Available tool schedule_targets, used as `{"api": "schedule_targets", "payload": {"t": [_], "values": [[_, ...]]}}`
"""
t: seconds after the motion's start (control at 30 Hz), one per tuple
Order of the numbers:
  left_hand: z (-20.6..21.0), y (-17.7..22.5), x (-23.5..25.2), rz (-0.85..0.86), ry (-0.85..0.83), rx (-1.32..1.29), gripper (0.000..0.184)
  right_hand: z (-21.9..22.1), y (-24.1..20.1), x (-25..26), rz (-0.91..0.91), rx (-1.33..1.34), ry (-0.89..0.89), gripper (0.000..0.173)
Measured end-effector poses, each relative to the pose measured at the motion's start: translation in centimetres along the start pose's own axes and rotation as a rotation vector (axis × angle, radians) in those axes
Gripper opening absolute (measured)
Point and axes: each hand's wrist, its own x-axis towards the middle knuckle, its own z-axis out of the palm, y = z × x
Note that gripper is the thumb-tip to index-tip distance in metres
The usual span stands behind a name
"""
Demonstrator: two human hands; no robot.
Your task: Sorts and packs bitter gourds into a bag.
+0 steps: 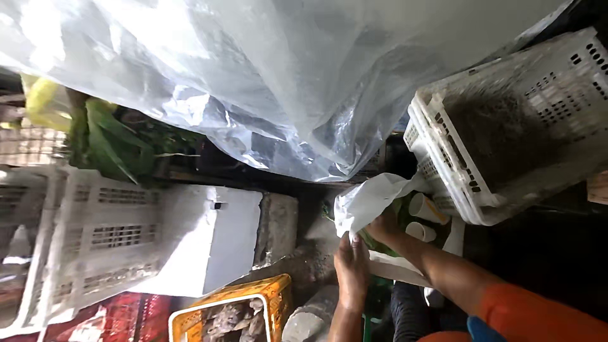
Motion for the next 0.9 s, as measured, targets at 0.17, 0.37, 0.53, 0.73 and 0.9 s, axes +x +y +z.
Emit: {"api": "schedule_targets", "payload": {"t": [0.17,0.37,0.53,0.73,0.9], "values": [[0.1,0.1,0.0,-0.001,0.054,-0.022,0.023,-1.7,3.9,3.7,0.300,-0.063,-0.145,0.092],[-0.4,0.1,-0.2,-0.014,0.054,-0.004,0.023,-2.8,4.2,4.9,0.134,-0.098,-0.213,0.048],[-0.6,0.4,-0.3,-0.044,0.056,-0.007,0.022,-6.9,0.6,-0.5,-0.071,0.247,-0.242,0.057],[-0.5,0.6,-0.7,-0.024,0.016,0.082,0.021,-6.0,-4.2,-6.7,-0.350,0.257,-0.306,0.037],[0.8,0.1,-1.7,0.014,-0.223,0.375,0.026,-7.5,-5.2,-7.3,-0.145,0.038,-0.690,0.047]]}}
